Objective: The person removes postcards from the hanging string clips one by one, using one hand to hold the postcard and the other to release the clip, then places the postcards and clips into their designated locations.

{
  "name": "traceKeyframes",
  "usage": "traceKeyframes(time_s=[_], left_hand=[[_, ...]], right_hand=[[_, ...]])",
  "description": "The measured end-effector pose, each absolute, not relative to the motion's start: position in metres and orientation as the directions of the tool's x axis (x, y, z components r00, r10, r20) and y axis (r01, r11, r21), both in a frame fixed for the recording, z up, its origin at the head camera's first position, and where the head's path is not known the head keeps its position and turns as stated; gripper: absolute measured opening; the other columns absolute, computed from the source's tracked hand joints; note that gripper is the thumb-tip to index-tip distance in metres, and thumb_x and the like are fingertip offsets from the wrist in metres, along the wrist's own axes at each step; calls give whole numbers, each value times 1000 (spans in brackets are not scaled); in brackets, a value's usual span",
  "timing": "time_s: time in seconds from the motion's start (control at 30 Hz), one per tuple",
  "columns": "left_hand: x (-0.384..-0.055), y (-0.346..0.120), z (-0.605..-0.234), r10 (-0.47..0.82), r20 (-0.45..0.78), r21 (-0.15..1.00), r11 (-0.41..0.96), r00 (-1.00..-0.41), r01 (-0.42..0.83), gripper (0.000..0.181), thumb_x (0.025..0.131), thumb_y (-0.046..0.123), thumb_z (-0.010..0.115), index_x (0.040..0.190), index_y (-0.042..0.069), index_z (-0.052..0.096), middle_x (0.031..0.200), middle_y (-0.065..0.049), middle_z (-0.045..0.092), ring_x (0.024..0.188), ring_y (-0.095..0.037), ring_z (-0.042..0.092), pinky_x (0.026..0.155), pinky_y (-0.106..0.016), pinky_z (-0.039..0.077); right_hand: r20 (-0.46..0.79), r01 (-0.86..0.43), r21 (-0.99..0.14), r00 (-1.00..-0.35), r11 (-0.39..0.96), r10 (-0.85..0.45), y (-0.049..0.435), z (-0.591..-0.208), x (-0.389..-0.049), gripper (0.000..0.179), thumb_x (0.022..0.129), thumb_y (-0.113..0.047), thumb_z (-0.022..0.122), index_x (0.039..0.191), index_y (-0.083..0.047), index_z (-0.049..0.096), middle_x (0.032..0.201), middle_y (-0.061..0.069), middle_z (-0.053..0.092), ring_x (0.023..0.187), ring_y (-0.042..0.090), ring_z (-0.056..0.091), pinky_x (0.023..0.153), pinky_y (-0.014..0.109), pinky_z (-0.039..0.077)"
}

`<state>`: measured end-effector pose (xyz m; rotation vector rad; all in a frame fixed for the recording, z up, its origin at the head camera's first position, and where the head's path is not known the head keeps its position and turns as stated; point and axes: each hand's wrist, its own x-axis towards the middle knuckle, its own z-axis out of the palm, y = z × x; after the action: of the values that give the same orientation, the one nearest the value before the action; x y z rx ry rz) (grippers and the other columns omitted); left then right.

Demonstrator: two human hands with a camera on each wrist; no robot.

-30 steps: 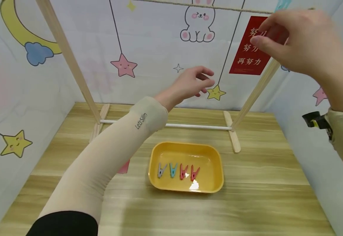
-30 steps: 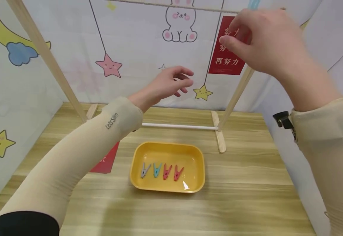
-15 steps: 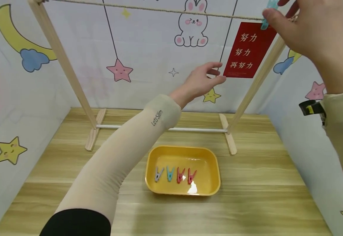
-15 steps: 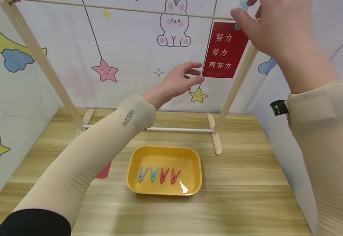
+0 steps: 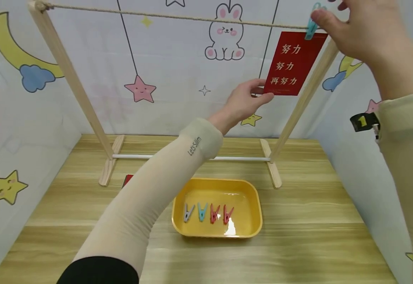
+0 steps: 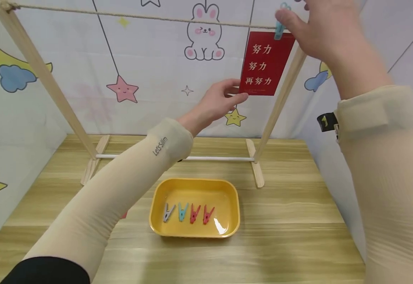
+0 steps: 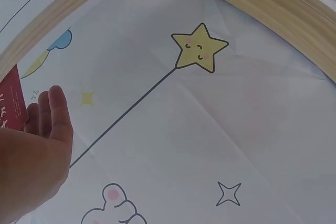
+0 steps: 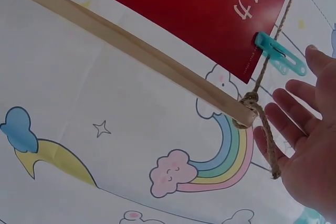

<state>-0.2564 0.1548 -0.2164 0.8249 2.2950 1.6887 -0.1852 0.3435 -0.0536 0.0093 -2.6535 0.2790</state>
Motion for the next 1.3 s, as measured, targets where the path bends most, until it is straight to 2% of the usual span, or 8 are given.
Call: traceKeyframes(time_s=[0.33, 0.43, 0.6, 0.8, 1.07, 1.13, 1.23, 1.3], left_hand=[[-255, 157, -215, 521, 225, 916, 176, -823, 362, 24, 109, 23, 64, 129, 11, 71, 114, -1, 74, 102, -14, 65, 82, -23, 55], [-255, 157, -215, 516, 233, 914, 173, -824, 366, 20, 110, 23, 63, 123, 10, 72, 109, -6, 73, 96, -14, 63, 79, -24, 55], [-254, 155, -214, 509, 232, 914, 177, -829, 365, 17, 110, 23, 63, 114, 9, 72, 106, -6, 73, 94, -13, 65, 78, -24, 55], [-253, 154, -212, 510, 232, 915, 175, -828, 364, 16, 110, 22, 64, 114, 9, 73, 107, -4, 74, 95, -14, 66, 79, -24, 56], [-251, 153, -212, 523, 203, 928, 167, -828, 333, 17, 109, 23, 64, 116, 10, 72, 113, -7, 75, 95, -15, 66, 81, -28, 58], [-251, 153, -212, 522, 201, 930, 165, -829, 330, 17, 109, 23, 64, 117, 10, 72, 114, -7, 75, 95, -15, 66, 80, -26, 57], [-251, 152, -211, 523, 202, 932, 157, -828, 326, 17, 109, 23, 65, 117, 10, 72, 114, -7, 75, 95, -15, 66, 80, -26, 57], [-251, 151, -211, 523, 202, 934, 151, -828, 323, 17, 109, 23, 65, 117, 10, 72, 113, -6, 75, 95, -15, 67, 80, -26, 57]], right_hand=[[448, -125, -153, -893, 980, -44, 346, -58, -195, 50, 116, -32, 38, 164, -16, 41, 166, 20, 35, 147, 40, 38, 121, 52, 42], [464, -151, -145, -883, 978, -67, 347, -58, -196, 49, 117, -30, 37, 163, -13, 43, 165, 20, 37, 148, 38, 37, 122, 48, 41], [487, -176, -141, -869, 974, -87, 352, -58, -198, 48, 117, -28, 37, 162, -12, 44, 163, 20, 41, 151, 34, 36, 122, 38, 39], [492, -179, -148, -867, 973, -84, 352, -56, -199, 47, 117, -28, 37, 160, -11, 46, 158, 22, 47, 149, 34, 36, 122, 32, 38], [450, -161, -261, -892, 952, -27, 353, -55, -200, 46, 116, -31, 40, 158, -12, 47, 154, 19, 47, 140, 32, 38, 118, 24, 40], [427, -146, -313, -904, 938, 2, 355, -54, -200, 46, 115, -33, 42, 155, -13, 51, 151, 17, 47, 134, 26, 40, 115, 22, 42], [404, -133, -372, -914, 919, 32, 360, -52, -202, 37, 114, -38, 45, 146, -22, 57, 140, 8, 49, 125, 16, 41, 114, 21, 43], [398, -130, -392, -917, 911, 41, 363, -50, -202, 30, 113, -40, 47, 140, -31, 58, 132, 0, 48, 121, 10, 38, 108, 16, 44]])
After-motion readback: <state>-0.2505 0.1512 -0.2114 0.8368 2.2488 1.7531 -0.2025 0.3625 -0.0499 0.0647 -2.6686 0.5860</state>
